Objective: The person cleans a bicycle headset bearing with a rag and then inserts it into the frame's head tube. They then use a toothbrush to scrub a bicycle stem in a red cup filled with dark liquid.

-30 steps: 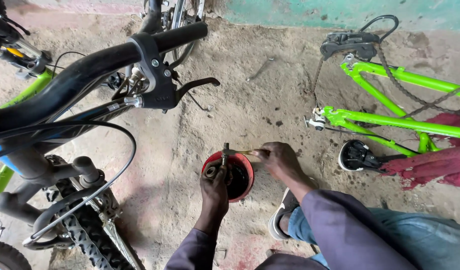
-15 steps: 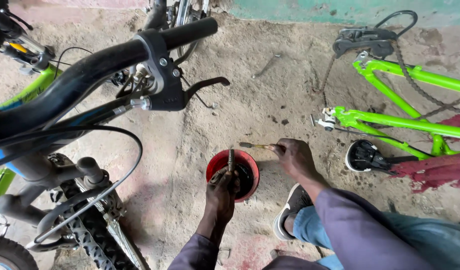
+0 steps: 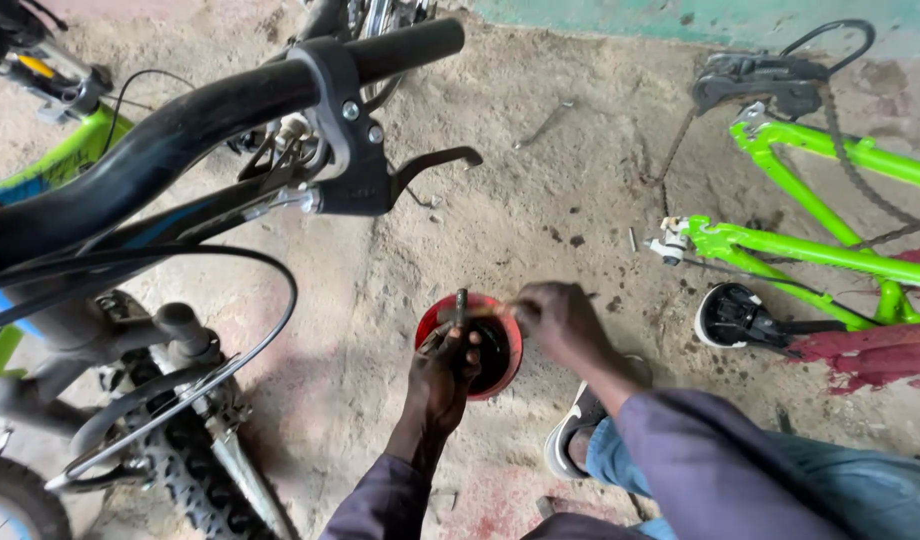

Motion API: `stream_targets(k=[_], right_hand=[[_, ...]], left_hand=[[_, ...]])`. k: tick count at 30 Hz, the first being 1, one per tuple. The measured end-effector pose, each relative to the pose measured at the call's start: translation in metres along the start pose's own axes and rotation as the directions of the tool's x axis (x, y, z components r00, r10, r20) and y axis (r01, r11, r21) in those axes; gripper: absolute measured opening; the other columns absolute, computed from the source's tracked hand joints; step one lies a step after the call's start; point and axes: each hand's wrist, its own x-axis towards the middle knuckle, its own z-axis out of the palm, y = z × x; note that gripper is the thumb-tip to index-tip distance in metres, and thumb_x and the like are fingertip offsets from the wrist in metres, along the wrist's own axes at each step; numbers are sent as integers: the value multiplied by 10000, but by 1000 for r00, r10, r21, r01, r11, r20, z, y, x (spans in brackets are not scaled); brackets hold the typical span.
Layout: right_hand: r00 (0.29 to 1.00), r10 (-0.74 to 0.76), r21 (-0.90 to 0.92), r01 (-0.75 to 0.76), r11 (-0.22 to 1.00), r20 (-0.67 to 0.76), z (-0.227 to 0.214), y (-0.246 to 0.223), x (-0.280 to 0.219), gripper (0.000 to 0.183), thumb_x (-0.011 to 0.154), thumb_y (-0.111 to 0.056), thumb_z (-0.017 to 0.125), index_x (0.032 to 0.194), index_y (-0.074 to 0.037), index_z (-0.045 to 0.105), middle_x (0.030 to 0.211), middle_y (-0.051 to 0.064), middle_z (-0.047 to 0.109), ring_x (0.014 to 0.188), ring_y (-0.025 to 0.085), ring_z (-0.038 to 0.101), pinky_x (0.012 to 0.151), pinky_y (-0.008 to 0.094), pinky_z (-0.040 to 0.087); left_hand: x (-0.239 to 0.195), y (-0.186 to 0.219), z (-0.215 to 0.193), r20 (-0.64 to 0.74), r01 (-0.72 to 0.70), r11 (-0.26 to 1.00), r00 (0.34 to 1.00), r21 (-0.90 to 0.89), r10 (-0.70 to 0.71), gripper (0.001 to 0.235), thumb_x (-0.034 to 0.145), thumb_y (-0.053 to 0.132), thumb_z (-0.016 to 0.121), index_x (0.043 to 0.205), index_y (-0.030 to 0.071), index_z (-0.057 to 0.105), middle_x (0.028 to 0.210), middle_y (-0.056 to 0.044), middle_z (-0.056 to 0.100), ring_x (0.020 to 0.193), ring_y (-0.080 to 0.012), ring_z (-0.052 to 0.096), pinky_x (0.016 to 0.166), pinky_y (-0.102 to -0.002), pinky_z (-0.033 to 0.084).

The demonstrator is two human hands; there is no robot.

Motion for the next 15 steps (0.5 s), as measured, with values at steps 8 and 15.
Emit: stream_targets(k=[8, 15], right_hand=[[996, -44, -200, 28, 979, -74, -14, 41, -4, 208, 926, -259, 697, 768, -126, 718, 693, 140, 696, 722, 351, 722, 675, 436, 543], [1000, -2, -5, 2, 1000, 21, -11, 6, -17, 203, 927, -272, 681, 809, -120, 746, 730, 149, 728, 758, 375, 724, 693, 447, 549]], left_hand=[[21, -38, -29, -48, -25, 999, 999, 20, 26, 92, 1001, 82, 641, 994, -8, 660, 797, -181, 669, 591, -237, 594, 507, -303, 447], [-7, 1, 1, 54, -19, 997, 998, -80, 24, 88, 1039, 49, 556, 955, 22, 560, 824, -150, 620, 628, -185, 514, 543, -264, 403]])
